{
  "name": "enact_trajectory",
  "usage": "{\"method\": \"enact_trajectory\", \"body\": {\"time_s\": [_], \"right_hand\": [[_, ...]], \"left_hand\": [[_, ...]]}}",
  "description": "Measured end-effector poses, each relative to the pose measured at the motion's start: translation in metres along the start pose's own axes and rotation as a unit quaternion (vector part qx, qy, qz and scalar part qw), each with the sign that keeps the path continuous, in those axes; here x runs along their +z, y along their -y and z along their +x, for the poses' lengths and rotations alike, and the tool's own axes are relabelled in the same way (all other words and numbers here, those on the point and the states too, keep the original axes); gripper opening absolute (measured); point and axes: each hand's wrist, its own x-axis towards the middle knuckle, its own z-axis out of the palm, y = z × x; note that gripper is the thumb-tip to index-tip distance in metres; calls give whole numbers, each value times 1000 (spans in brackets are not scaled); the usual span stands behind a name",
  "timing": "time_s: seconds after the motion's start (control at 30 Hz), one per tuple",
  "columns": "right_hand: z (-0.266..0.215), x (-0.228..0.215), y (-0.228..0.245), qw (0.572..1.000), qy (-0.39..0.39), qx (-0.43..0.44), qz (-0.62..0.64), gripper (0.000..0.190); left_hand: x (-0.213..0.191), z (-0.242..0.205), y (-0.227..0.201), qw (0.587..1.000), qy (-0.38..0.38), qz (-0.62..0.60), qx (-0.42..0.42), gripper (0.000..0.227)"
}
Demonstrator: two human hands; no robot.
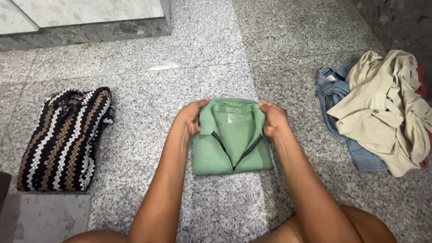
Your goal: Folding various items of clothing including a polo shirt and a jacket on the floor.
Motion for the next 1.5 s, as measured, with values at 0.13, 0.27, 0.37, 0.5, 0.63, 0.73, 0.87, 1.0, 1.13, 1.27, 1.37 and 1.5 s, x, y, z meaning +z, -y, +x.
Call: {"method": "enact_trajectory", "body": {"time_s": [0.13, 0.27, 0.37, 0.5, 0.63, 0.73, 0.87, 1.0, 1.13, 1.27, 1.37, 1.5], "right_hand": [[21, -12, -16, 993, 41, 20, 113, 14], [12, -8, -23, 1000, 11, 10, -10, 36], [-1, -3, -24, 964, -30, -154, -217, 41], [-41, 12, -2, 823, -86, -328, -457, 36], [-42, 14, 3, 820, -110, -300, -474, 30], [-42, 13, 5, 790, -98, -281, -536, 38], [-47, 17, 7, 886, -23, -209, -414, 26], [-35, 15, 6, 949, -29, -166, -265, 8], [-13, -1, -1, 975, -25, -138, -170, 9], [-39, 20, 16, 972, 11, -169, -166, 24], [-56, 29, 26, 975, 21, -128, -182, 19], [-65, 32, 30, 965, 23, -89, -245, 18]], "left_hand": [[-15, 26, 15, 999, -2, -35, 37, 20], [-25, 48, 36, 986, -93, 13, 137, 17], [-11, 25, 41, 937, -195, 178, 227, 20], [15, -12, 39, 787, -306, 436, 312, 20], [5, 0, 38, 773, -296, 462, 319, 19], [15, -14, 28, 788, -257, 489, 270, 28], [22, -27, 24, 835, -227, 445, 233, 37], [14, -10, 24, 901, -187, 293, 259, 23], [11, -2, 14, 944, -135, 202, 223, 16], [12, -2, 12, 957, -84, 163, 224, 11], [22, -22, 9, 956, -64, 173, 228, 14], [20, -24, 9, 945, -79, 238, 210, 24]]}}
